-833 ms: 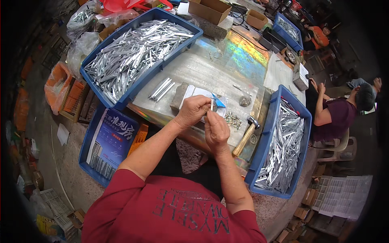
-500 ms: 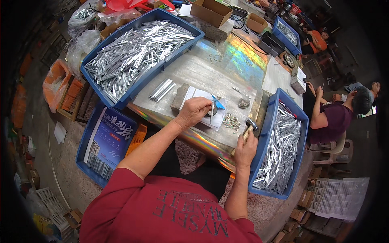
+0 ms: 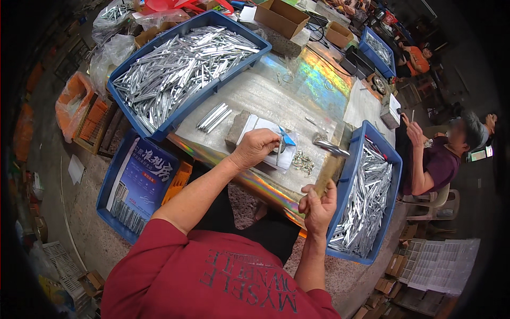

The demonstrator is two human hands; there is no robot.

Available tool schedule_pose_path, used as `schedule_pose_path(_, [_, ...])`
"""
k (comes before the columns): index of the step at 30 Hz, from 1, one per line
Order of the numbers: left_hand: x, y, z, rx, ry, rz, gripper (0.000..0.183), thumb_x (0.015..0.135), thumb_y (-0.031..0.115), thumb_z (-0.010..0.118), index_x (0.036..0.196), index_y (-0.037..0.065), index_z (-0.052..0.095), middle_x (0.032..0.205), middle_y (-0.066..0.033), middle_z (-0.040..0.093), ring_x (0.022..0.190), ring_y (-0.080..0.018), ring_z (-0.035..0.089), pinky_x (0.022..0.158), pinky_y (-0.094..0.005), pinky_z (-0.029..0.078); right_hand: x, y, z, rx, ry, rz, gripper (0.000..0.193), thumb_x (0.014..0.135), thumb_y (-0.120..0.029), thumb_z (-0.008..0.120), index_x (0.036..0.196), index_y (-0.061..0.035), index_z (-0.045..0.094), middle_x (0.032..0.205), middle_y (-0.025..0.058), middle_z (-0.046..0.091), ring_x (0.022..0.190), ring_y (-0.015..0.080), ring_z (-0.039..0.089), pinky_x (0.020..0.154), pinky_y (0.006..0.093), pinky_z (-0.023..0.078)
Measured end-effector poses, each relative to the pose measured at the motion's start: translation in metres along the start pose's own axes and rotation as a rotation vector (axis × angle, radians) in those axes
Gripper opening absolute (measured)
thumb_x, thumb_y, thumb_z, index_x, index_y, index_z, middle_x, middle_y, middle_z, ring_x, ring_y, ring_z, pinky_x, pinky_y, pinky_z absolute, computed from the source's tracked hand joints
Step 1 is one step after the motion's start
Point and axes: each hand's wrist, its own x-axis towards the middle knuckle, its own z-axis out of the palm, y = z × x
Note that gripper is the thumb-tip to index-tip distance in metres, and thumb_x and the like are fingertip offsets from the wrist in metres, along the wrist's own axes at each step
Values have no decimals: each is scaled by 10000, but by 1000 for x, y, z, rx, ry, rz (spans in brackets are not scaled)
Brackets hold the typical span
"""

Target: The person assembles metal components by fitting small fasteners and pins onto metal strips by hand and striking them with a hammer on a work block.

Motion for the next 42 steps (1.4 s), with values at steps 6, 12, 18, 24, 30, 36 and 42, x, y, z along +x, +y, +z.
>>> schedule_pose_path(6, [-1,-2,-1,26,-20,-13,62,722,66,578,738,13,549,643,-85,529,578,-217,526,535,-282,413,8,-43,26,-679,-251,-137,452,786,-14,497,1217,-22,361,710,1,492,540,36,390,478,179,361])
schedule_pose_path(12, [0,3,-2,-13,16,10,45,718,50,572,731,16,547,648,-85,536,584,-223,530,537,-282,414,-10,-94,52,-434,-47,-430,444,818,-71,459,1239,-31,326,749,40,537,489,64,437,443,169,361])
schedule_pose_path(18, [-6,2,3,27,21,32,39,715,38,572,731,13,547,652,-88,540,601,-230,535,544,-287,419,16,-49,29,-1071,-248,-462,423,738,-12,535,1151,-41,448,790,214,557,687,290,573,611,299,439])
schedule_pose_path(24, [0,-1,-1,6,24,52,39,713,31,574,723,2,550,661,-89,548,617,-234,541,548,-291,425,-8,-103,48,-717,-13,-439,439,748,4,528,1173,-18,420,844,174,588,682,163,576,604,267,441])
schedule_pose_path(30, [-10,2,2,37,26,33,56,679,12,591,718,8,551,649,-91,539,607,-237,538,540,-294,422,17,-31,25,-1118,-270,-497,432,766,-27,516,1184,-42,411,645,92,517,493,122,476,481,238,402])
schedule_pose_path(36, [0,-1,0,-7,14,57,83,674,24,594,739,10,544,665,-111,541,637,-267,536,557,-321,427,12,-31,7,-568,-76,-93,457,804,-55,484,1238,-76,344,592,41,469,428,89,424,407,207,365])
schedule_pose_path(42, [0,-1,-3,57,-32,49,79,697,45,598,745,3,550,665,-99,550,615,-230,547,549,-284,423,16,9,-25,-128,196,156,456,833,-87,411,1268,-100,275,585,28,432,370,74,370,315,186,295])
